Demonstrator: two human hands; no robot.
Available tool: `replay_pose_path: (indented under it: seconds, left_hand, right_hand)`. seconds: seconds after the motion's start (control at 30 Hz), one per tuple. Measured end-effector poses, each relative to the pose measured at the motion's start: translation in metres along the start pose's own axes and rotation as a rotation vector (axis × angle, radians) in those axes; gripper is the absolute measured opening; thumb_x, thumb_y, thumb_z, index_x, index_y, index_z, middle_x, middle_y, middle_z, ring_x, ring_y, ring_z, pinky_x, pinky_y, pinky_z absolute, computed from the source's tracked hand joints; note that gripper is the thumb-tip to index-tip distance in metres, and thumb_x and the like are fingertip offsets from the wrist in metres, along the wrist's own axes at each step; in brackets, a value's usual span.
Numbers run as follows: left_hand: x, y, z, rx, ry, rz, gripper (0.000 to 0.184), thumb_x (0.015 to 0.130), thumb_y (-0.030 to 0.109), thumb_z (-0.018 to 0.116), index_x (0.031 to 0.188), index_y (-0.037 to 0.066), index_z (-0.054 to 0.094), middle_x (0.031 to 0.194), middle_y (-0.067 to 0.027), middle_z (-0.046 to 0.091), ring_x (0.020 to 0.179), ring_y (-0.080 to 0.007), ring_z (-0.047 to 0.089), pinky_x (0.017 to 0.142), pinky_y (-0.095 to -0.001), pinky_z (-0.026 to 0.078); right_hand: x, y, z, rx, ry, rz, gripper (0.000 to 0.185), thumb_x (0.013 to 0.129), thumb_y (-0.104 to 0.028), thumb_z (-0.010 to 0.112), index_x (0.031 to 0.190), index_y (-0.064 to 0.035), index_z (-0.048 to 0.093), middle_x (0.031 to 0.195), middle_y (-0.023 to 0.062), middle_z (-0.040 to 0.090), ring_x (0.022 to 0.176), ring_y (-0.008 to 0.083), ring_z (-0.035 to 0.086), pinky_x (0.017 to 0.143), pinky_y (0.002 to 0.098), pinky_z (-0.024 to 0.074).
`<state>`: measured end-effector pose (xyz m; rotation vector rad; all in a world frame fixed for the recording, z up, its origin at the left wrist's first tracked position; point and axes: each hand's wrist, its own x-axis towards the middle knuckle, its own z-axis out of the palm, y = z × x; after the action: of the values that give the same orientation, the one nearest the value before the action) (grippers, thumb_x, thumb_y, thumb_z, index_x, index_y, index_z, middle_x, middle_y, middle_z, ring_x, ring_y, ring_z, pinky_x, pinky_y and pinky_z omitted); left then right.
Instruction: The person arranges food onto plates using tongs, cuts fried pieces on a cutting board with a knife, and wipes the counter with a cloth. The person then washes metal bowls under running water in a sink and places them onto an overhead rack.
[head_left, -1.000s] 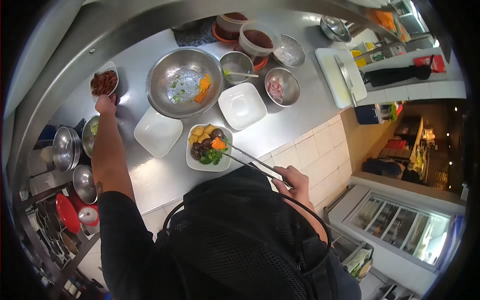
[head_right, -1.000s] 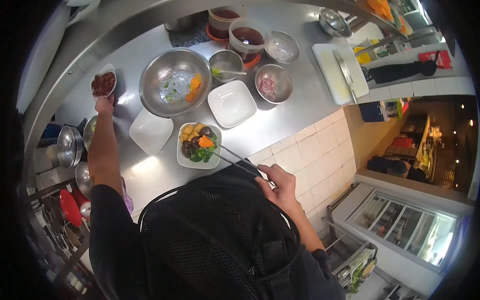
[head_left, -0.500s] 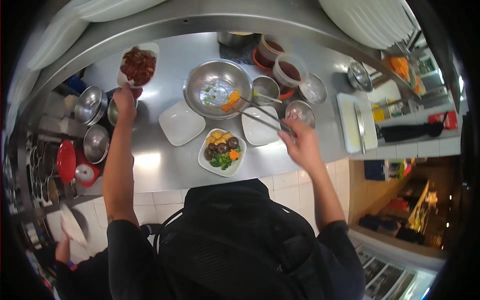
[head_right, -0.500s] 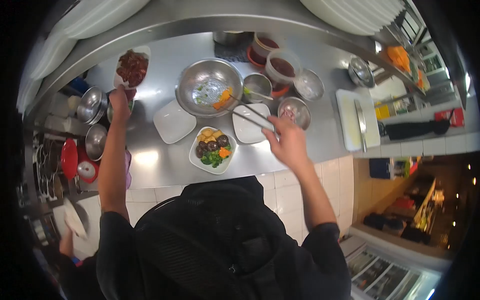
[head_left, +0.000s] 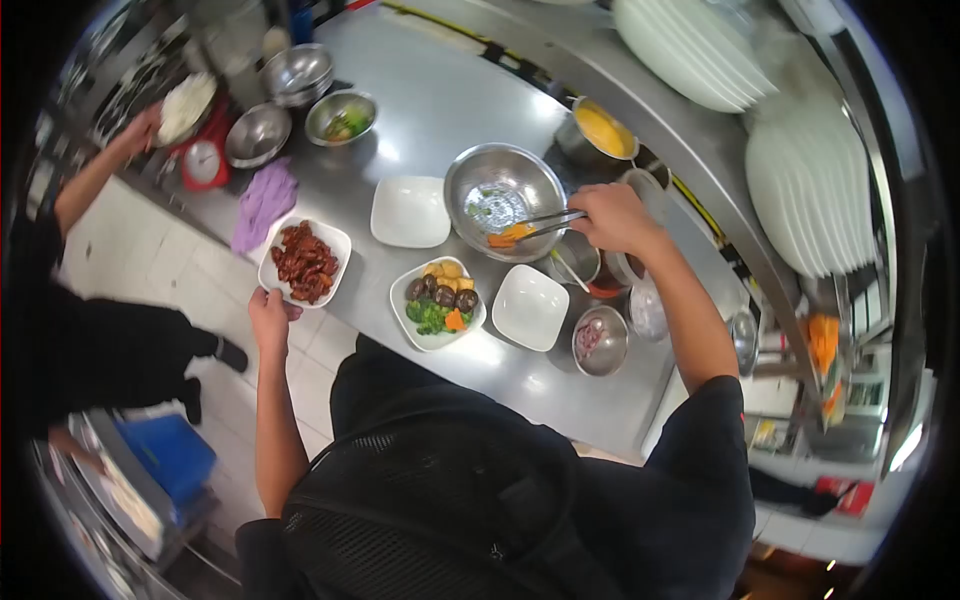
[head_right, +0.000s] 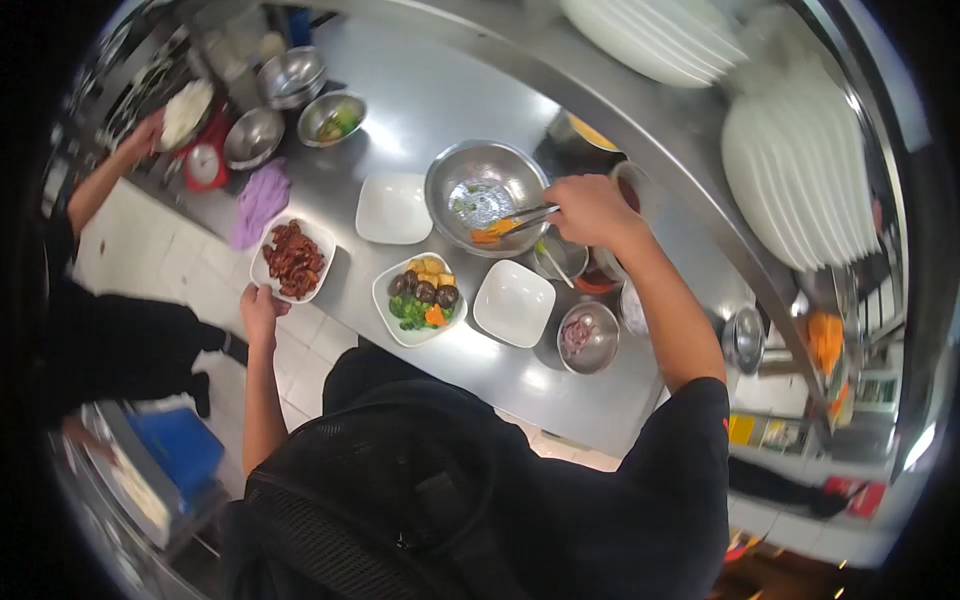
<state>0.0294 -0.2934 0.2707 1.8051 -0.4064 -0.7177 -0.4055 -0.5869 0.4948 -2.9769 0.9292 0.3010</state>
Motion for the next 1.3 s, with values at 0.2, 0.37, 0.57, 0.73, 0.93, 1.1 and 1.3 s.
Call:
replay_pose_path:
  seconds: [0.2, 0.37, 0.57, 0.73, 0.93, 1.1, 1.3]
  left_hand:
    - [-0.03, -0.034, 0.01, -0.101, 0.029, -0.055, 0.023, 0.093, 0.012, 0.045, 0.101, -0.007, 0.054, 0.074, -0.0117, 0.062, 0.059, -0.0193, 0.066, 0.055, -0.0282, 0.057]
    - [-0.036, -0.033, 0.016, -0.146, 0.037, -0.125, 0.024, 0.093, 0.013, 0.044, 0.105, -0.007, 0.053, 0.079, -0.0129, 0.063, 0.064, -0.0201, 0.068, 0.058, -0.0285, 0.058]
    - [-0.009, -0.022, 0.018, -0.135, -0.038, -0.107, 0.023, 0.095, 0.016, 0.045, 0.102, -0.004, 0.053, 0.084, -0.0137, 0.064, 0.067, -0.0201, 0.068, 0.062, -0.0305, 0.058]
    - [0.033, -0.028, 0.022, -0.167, -0.108, -0.086, 0.025, 0.097, 0.022, 0.049, 0.104, -0.001, 0.054, 0.077, -0.0067, 0.06, 0.063, -0.0173, 0.064, 0.06, -0.0297, 0.055]
    - [0.036, -0.025, 0.023, -0.23, -0.121, -0.134, 0.025, 0.098, 0.025, 0.05, 0.106, 0.002, 0.053, 0.076, -0.0059, 0.06, 0.064, -0.0166, 0.064, 0.06, -0.0275, 0.054]
    - [0.034, -0.026, 0.02, -0.271, -0.163, -0.132, 0.026, 0.098, 0.027, 0.051, 0.105, 0.002, 0.053, 0.079, -0.0066, 0.059, 0.066, -0.0163, 0.064, 0.06, -0.0282, 0.053]
    - [0.03, -0.022, 0.02, -0.296, -0.15, -0.147, 0.025, 0.098, 0.027, 0.052, 0.103, 0.002, 0.054, 0.08, -0.0065, 0.059, 0.065, -0.0153, 0.062, 0.061, -0.0276, 0.053]
  right_hand:
    - [0.002, -0.007, -0.001, -0.059, 0.058, -0.18, 0.014, 0.08, -0.015, 0.069, 0.091, -0.0059, 0.069, 0.086, 0.0112, 0.065, 0.083, 0.0347, 0.065, 0.072, 0.0466, 0.0504]
    - [-0.018, -0.021, -0.018, -0.111, 0.12, -0.205, 0.009, 0.083, -0.014, 0.067, 0.087, -0.0055, 0.068, 0.081, 0.0115, 0.062, 0.081, 0.0334, 0.065, 0.07, 0.0468, 0.0502]
    - [-0.053, -0.056, -0.037, -0.12, 0.249, -0.191, 0.017, 0.079, -0.012, 0.069, 0.095, -0.0049, 0.067, 0.081, 0.0097, 0.061, 0.074, 0.033, 0.062, 0.065, 0.0433, 0.0488]
    - [-0.086, -0.13, -0.052, -0.237, 0.352, -0.316, 0.029, 0.072, -0.011, 0.068, 0.1, -0.0028, 0.067, 0.077, 0.005, 0.058, 0.07, 0.0209, 0.061, 0.062, 0.0353, 0.0479]
    - [-0.097, -0.183, -0.016, -0.32, 0.241, -0.463, 0.04, 0.07, -0.015, 0.064, 0.108, -0.0009, 0.066, 0.078, 0.0006, 0.054, 0.071, 0.0145, 0.056, 0.063, 0.0287, 0.0432]
    - [-0.109, -0.185, 0.017, -0.199, 0.16, -0.391, 0.033, 0.076, -0.015, 0.067, 0.106, -0.0026, 0.066, 0.078, 0.0021, 0.055, 0.071, 0.0173, 0.058, 0.063, 0.0307, 0.0449]
    - [-0.133, -0.151, -0.005, 0.126, 0.212, -0.065, 0.028, 0.08, -0.016, 0.073, 0.105, -0.0054, 0.066, 0.085, 0.0085, 0.061, 0.07, 0.0278, 0.062, 0.064, 0.0378, 0.0504]
